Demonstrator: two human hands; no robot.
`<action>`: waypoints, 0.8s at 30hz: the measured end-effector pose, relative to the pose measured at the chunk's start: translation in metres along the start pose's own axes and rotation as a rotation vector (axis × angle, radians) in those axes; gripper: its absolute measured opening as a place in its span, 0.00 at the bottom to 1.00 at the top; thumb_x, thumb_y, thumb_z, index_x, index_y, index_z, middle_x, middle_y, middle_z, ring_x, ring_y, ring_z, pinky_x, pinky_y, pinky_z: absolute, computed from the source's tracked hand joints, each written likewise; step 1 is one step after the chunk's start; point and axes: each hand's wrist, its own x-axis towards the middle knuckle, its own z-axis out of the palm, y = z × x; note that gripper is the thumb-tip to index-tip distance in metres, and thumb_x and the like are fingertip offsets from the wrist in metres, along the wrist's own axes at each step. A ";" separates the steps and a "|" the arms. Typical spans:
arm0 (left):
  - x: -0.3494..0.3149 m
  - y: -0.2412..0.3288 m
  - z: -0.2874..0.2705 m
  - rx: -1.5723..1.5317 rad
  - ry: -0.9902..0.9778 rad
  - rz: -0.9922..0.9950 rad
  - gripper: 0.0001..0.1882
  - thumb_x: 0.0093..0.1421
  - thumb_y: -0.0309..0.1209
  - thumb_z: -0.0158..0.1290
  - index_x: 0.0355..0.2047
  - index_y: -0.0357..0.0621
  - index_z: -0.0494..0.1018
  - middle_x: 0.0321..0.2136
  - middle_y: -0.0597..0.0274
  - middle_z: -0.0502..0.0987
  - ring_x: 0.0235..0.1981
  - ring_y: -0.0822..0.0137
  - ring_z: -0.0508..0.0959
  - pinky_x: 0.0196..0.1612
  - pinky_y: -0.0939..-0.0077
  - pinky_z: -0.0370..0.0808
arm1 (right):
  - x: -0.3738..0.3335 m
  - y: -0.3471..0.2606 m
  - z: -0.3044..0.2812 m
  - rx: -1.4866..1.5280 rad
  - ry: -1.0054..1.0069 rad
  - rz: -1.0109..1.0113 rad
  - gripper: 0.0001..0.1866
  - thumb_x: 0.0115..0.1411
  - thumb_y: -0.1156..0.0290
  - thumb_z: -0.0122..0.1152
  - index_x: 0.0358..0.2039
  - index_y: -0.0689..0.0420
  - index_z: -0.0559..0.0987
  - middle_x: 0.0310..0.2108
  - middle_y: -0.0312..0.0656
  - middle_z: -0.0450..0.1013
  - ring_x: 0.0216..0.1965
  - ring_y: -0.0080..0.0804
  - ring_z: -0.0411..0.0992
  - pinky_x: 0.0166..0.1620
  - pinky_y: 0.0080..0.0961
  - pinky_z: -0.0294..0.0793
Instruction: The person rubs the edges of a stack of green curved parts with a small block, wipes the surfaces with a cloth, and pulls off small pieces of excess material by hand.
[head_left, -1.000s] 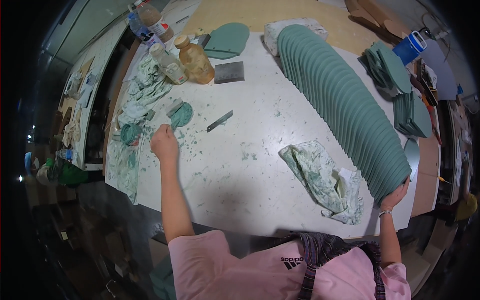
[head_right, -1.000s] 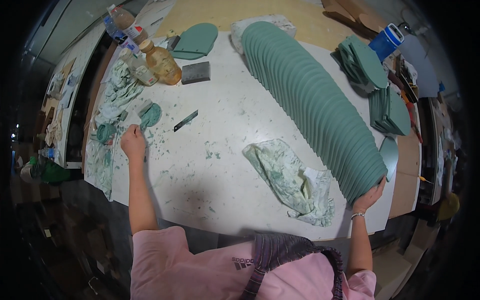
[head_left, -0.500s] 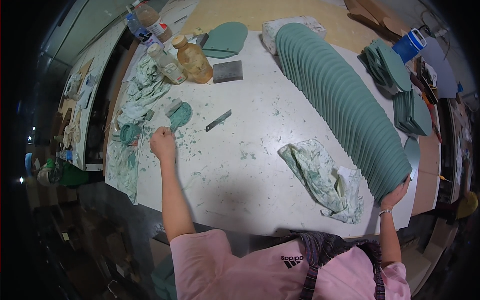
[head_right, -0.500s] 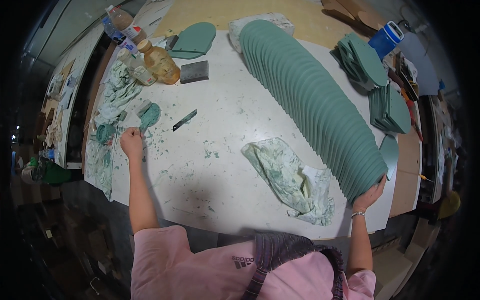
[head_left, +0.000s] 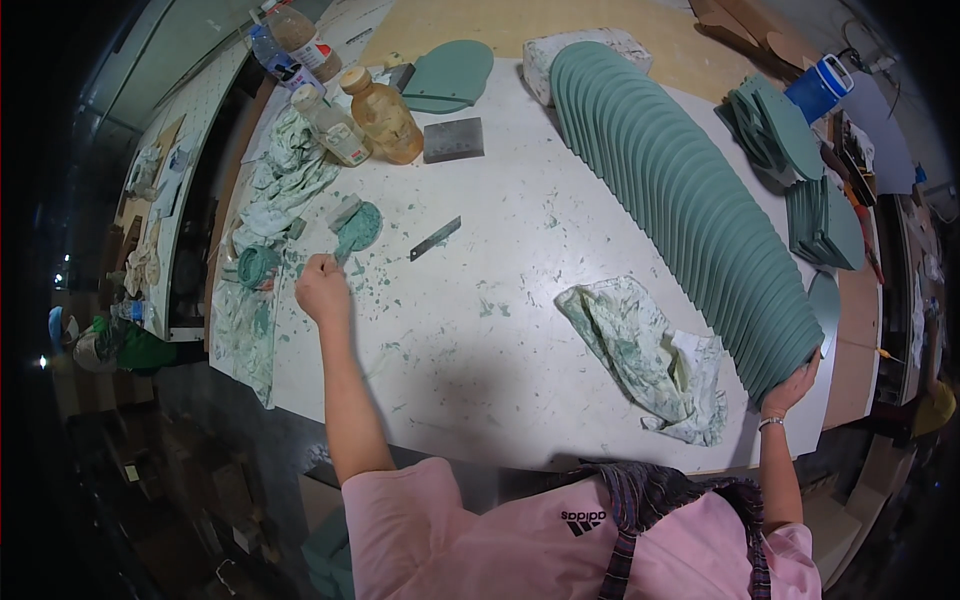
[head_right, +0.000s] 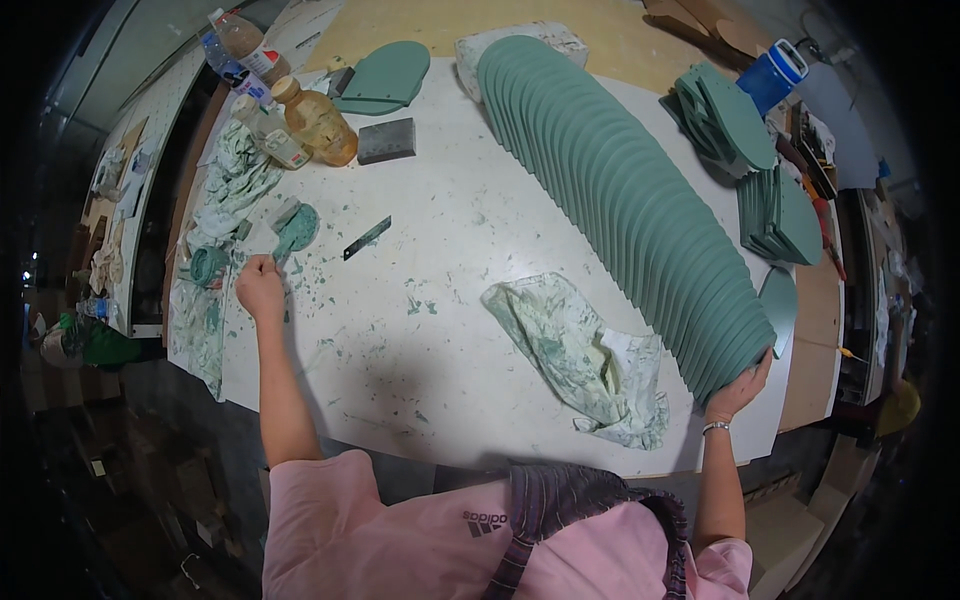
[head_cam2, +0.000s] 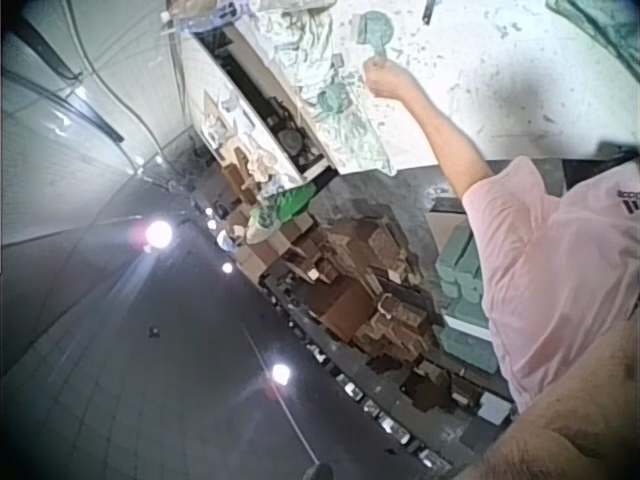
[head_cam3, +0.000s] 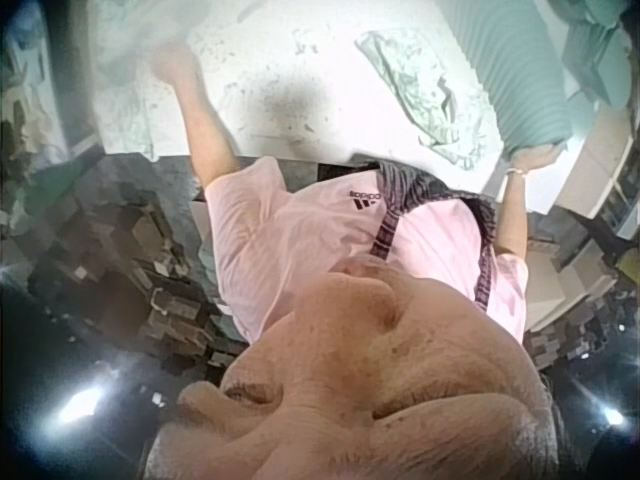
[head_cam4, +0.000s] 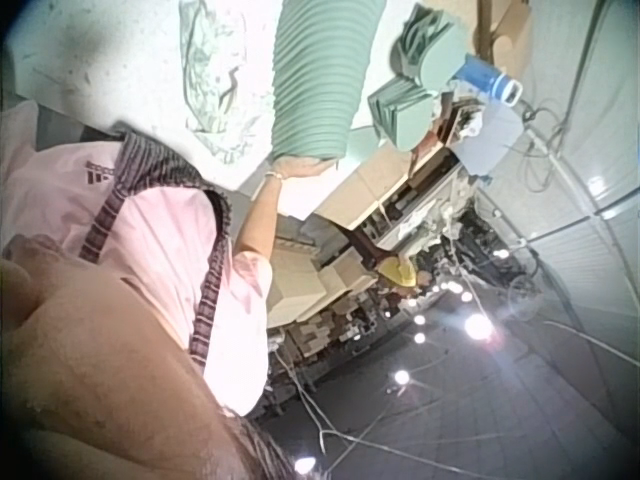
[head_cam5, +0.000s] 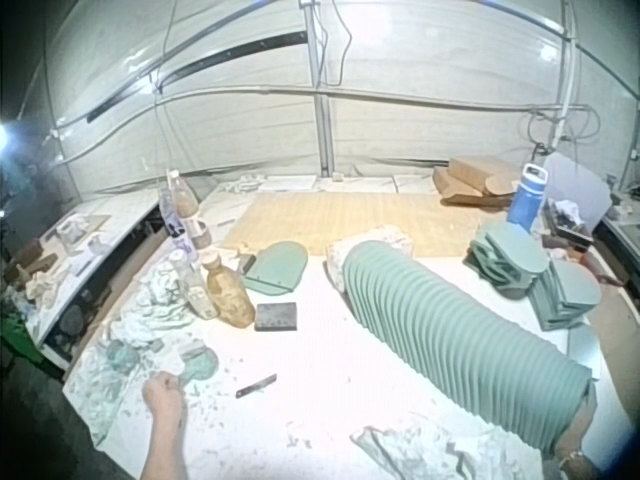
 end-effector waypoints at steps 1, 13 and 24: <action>0.000 0.003 -0.001 -0.068 -0.004 -0.043 0.10 0.61 0.35 0.55 0.27 0.45 0.80 0.21 0.56 0.79 0.25 0.52 0.79 0.32 0.59 0.72 | 0.001 0.001 0.000 -0.012 -0.004 -0.008 0.30 0.63 0.68 0.37 0.63 0.71 0.64 0.64 0.56 0.62 0.66 0.49 0.59 0.69 0.38 0.51; -0.004 0.002 0.000 0.134 0.067 0.063 0.09 0.61 0.34 0.55 0.28 0.45 0.80 0.21 0.56 0.79 0.26 0.52 0.78 0.33 0.59 0.72 | -0.002 0.000 -0.002 -0.017 -0.016 -0.045 0.29 0.65 0.65 0.37 0.63 0.69 0.64 0.64 0.54 0.63 0.66 0.47 0.59 0.69 0.38 0.51; 0.006 -0.035 0.017 -0.690 -0.089 -0.294 0.06 0.60 0.24 0.57 0.27 0.34 0.79 0.19 0.62 0.78 0.17 0.75 0.72 0.23 0.76 0.69 | 0.000 0.003 -0.001 -0.018 -0.013 -0.051 0.31 0.65 0.63 0.38 0.63 0.70 0.64 0.64 0.55 0.63 0.66 0.49 0.59 0.69 0.39 0.51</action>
